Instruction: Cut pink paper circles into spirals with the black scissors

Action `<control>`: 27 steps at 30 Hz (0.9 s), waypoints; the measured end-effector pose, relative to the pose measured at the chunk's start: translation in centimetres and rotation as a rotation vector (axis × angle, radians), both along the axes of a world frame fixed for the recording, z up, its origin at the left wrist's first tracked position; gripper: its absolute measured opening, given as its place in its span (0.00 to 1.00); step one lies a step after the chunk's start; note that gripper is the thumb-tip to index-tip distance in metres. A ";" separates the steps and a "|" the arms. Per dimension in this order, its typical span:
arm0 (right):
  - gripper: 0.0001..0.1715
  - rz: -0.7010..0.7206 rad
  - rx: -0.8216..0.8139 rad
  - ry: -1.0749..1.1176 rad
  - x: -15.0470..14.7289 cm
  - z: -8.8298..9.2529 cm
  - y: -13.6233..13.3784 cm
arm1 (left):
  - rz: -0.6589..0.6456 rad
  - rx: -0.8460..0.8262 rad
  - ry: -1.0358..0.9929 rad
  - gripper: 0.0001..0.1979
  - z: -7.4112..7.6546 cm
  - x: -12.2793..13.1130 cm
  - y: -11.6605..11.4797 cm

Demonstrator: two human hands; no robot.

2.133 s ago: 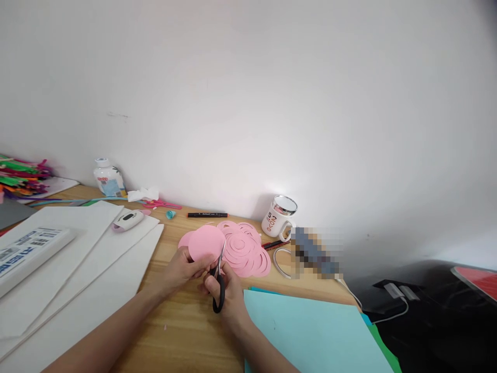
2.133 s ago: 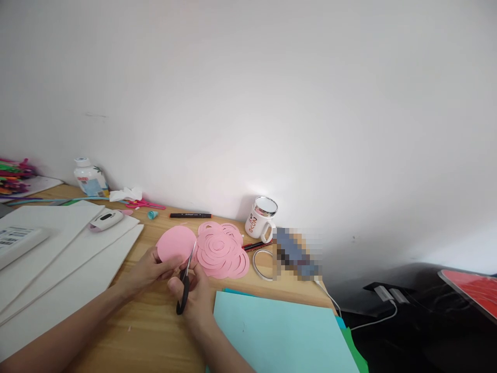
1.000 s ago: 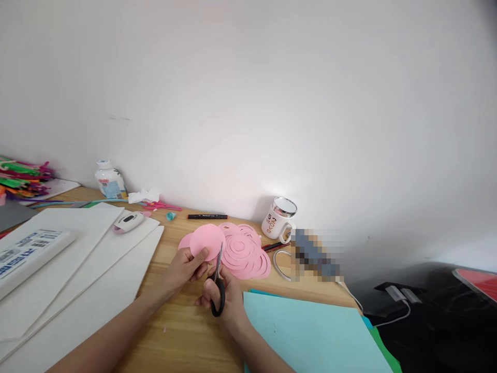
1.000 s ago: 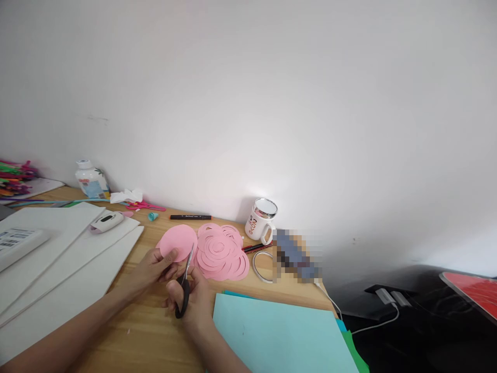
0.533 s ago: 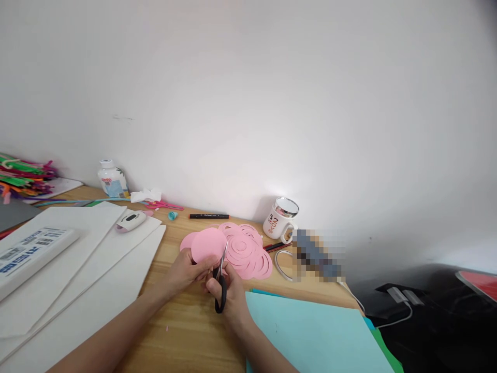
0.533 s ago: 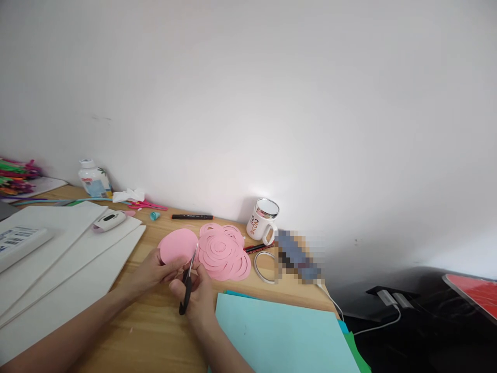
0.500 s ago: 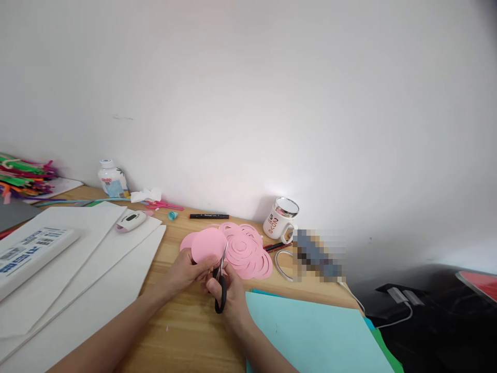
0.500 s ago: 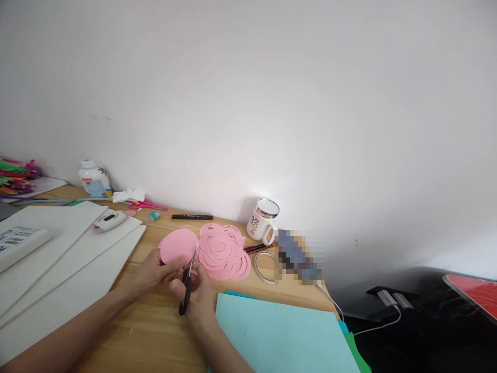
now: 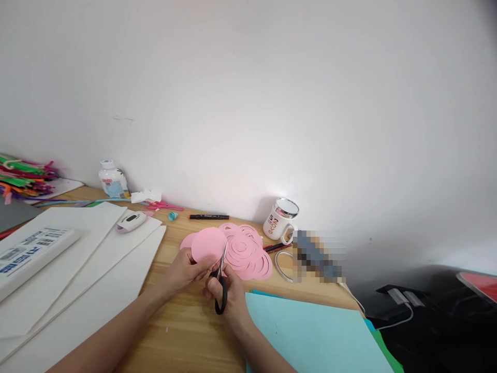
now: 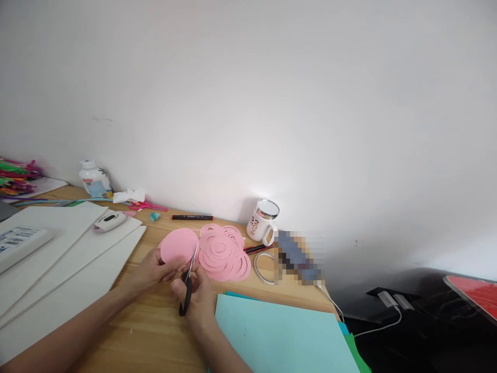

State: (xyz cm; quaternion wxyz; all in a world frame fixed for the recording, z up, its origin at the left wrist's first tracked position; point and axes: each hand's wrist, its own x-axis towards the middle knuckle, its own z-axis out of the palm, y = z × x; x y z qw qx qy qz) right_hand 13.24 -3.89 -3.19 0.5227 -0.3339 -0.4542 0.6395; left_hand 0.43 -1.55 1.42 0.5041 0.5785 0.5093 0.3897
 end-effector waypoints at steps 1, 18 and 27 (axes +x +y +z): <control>0.16 0.002 -0.002 0.008 0.0 -0.1 0.0 | 0.004 0.003 0.001 0.21 0.0 0.0 0.0; 0.14 0.020 -0.035 0.089 -0.3 -0.8 0.0 | 0.070 0.072 0.005 0.25 0.1 -0.2 0.2; 0.15 0.043 -0.029 0.076 -0.4 0.1 -0.4 | -0.008 0.048 -0.024 0.27 0.0 0.3 0.3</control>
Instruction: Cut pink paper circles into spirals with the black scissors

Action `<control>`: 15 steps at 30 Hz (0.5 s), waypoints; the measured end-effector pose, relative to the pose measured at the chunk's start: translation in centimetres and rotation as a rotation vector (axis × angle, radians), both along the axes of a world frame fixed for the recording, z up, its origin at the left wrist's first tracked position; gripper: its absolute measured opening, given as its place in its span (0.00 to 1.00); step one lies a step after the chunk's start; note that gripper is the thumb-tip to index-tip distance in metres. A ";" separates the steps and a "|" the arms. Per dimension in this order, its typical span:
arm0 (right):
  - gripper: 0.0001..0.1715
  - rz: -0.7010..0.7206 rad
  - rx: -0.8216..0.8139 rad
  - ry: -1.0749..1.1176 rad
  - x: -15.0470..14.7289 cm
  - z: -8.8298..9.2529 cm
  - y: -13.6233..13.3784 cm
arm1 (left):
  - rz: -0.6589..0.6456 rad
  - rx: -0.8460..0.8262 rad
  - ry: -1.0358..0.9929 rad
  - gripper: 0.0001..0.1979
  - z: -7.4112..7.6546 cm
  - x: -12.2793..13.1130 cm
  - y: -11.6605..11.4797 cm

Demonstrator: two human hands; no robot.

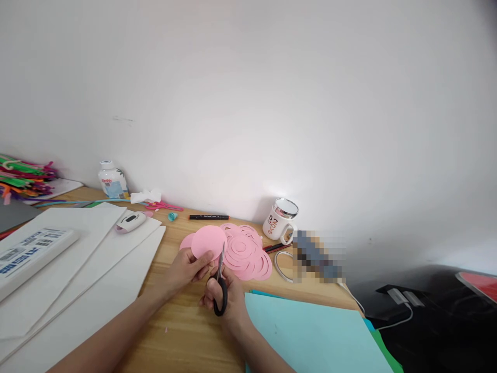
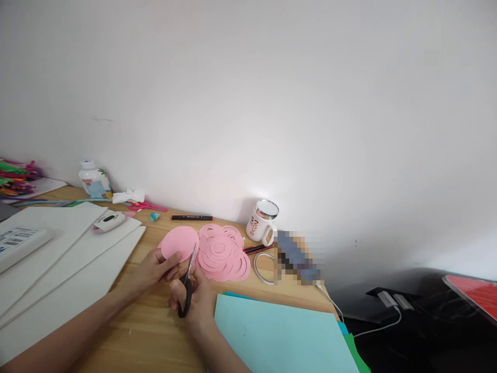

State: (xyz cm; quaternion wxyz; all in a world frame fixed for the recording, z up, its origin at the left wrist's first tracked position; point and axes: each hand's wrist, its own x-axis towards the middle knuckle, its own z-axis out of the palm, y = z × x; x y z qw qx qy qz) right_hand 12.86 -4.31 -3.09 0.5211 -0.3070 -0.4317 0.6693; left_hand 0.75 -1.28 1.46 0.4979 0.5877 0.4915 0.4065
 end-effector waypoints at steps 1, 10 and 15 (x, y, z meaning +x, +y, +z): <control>0.16 0.008 0.011 -0.004 0.0 0.0 -0.1 | -0.004 -0.005 -0.002 0.27 0.0 0.0 0.0; 0.18 -0.043 0.045 -0.089 0.6 0.8 0.2 | -0.041 -0.069 -0.028 0.22 -0.7 -0.4 -0.2; 0.19 -0.056 0.045 -0.105 0.7 0.9 0.4 | -0.032 -0.095 -0.024 0.21 0.0 -0.2 -0.4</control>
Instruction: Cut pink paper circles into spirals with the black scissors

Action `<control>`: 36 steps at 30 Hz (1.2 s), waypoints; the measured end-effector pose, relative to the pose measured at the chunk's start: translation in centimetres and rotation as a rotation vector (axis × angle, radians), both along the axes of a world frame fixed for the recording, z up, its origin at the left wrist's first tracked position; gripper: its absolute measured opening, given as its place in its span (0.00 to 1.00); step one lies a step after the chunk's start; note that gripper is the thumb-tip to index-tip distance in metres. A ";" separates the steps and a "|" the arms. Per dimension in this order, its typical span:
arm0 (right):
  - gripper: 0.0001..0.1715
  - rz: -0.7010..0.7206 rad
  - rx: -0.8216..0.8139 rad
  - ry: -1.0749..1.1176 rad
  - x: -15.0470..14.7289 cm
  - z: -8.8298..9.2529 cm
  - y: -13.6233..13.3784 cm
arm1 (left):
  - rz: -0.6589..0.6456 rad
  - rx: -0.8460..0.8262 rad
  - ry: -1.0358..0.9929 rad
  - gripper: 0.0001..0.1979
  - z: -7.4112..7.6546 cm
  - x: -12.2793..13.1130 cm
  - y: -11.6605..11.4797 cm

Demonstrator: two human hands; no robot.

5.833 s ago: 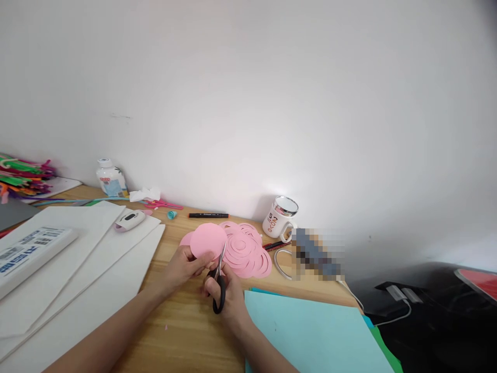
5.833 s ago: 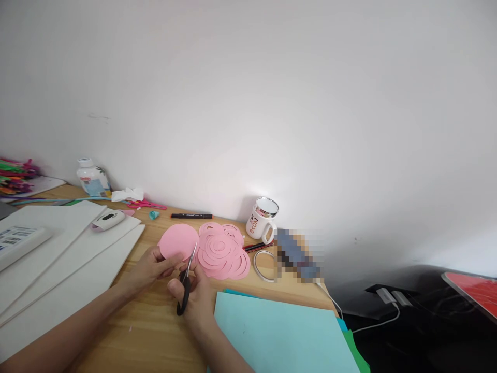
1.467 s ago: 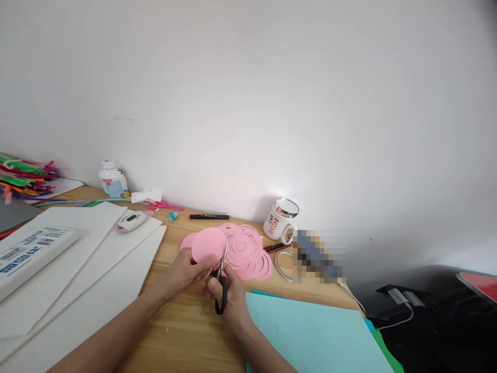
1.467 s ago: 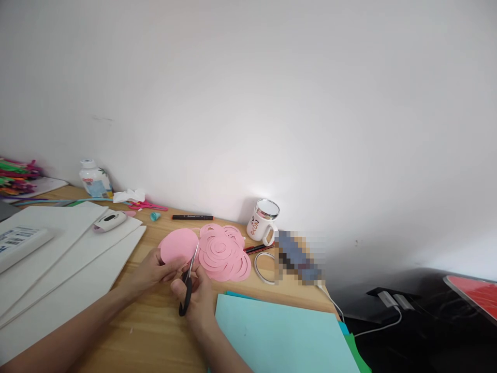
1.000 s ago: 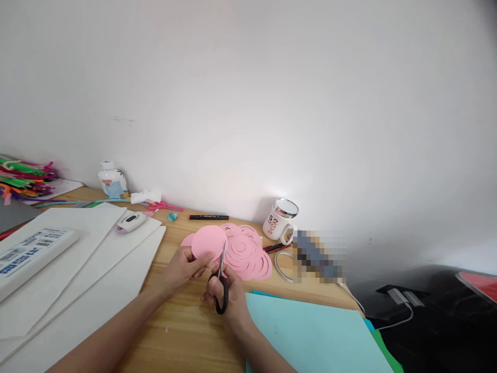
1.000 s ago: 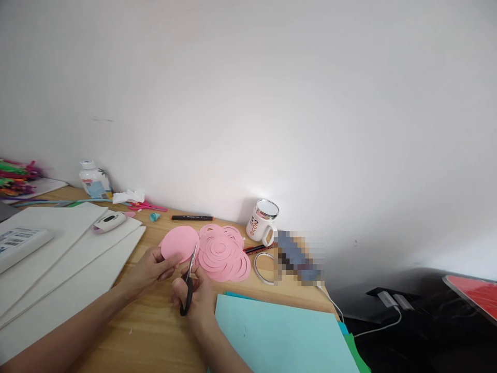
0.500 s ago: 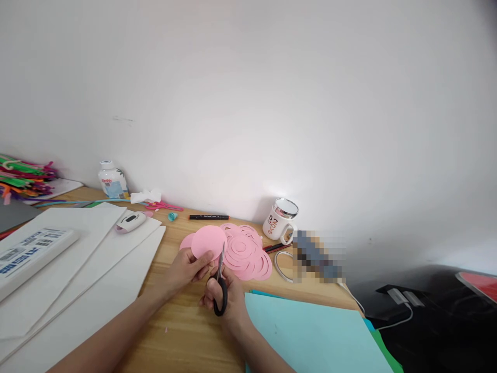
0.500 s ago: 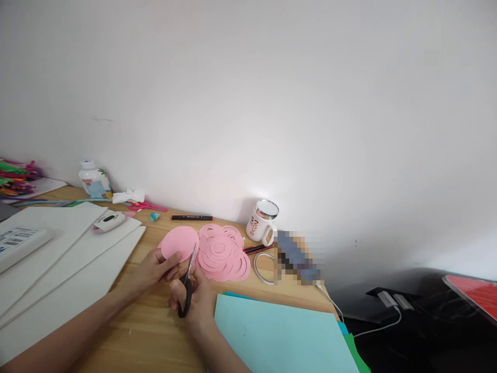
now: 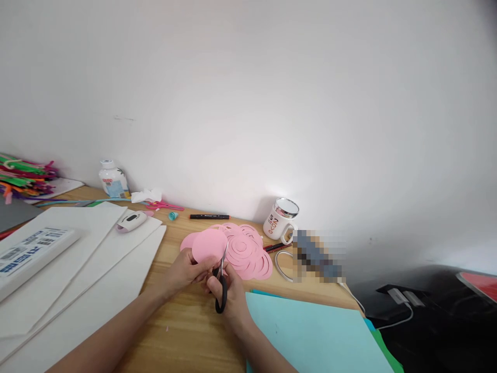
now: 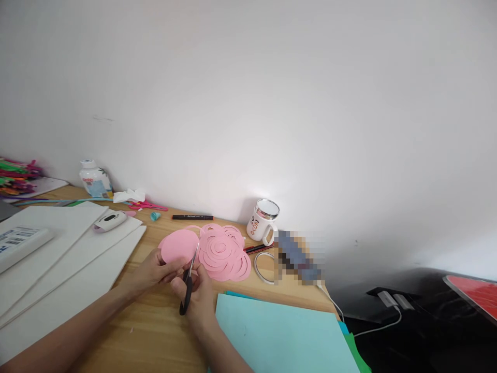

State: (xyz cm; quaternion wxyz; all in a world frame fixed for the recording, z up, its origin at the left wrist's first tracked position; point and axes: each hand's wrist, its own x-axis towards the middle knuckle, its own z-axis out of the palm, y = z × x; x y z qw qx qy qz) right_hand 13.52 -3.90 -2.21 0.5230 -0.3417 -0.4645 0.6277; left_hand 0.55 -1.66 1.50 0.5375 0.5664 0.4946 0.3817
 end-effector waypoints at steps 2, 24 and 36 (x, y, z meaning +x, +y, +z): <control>0.19 0.017 -0.014 0.004 0.0 -0.3 0.0 | -0.001 -0.001 -0.003 0.20 0.3 0.0 0.0; 0.17 0.045 -0.061 0.125 -0.4 -1.5 0.1 | 0.024 0.056 0.047 0.24 -0.5 -0.5 0.4; 0.17 0.038 -0.092 0.151 -0.5 -1.4 -0.1 | 0.107 0.076 0.004 0.28 -0.5 -0.3 0.6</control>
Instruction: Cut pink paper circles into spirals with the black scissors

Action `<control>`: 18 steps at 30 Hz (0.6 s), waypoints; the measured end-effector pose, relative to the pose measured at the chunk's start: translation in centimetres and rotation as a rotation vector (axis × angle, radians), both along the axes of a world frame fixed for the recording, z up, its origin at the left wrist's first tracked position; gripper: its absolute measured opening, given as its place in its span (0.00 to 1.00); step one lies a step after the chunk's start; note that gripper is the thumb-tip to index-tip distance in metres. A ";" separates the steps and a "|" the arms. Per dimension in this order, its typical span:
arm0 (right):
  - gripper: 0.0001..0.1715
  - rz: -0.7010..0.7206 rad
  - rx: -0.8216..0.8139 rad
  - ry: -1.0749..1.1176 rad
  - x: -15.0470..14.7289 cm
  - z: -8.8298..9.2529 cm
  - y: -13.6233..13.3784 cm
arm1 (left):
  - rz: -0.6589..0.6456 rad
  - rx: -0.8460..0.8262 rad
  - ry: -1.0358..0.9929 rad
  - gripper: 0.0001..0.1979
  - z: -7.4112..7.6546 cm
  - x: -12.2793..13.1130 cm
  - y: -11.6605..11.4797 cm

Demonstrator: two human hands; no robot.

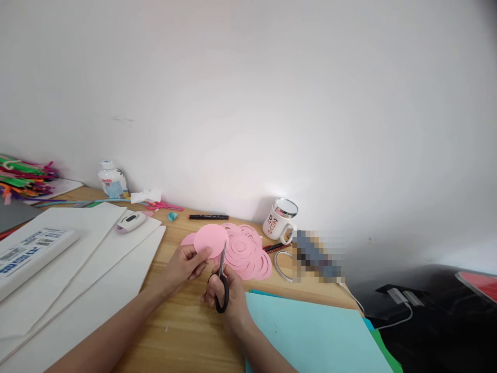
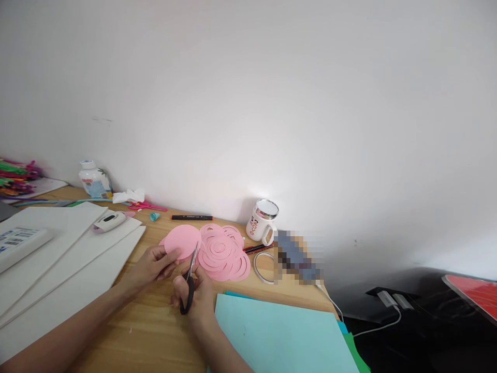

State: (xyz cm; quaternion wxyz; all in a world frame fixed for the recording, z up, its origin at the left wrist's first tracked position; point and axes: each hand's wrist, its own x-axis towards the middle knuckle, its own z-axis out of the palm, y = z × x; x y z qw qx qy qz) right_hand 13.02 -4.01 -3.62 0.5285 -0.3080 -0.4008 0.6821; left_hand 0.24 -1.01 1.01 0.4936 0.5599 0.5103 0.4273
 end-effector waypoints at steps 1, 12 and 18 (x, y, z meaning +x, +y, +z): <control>0.17 0.005 0.008 0.001 0.0 0.0 -0.1 | -0.009 -0.004 -0.001 0.28 -0.1 0.0 0.0; 0.22 0.013 0.040 -0.128 0.3 0.8 0.1 | -0.053 0.001 0.058 0.21 0.0 -0.1 -0.4; 0.23 -0.006 0.044 -0.098 0.5 1.2 0.2 | -0.042 -0.012 0.090 0.20 0.2 -0.1 -0.5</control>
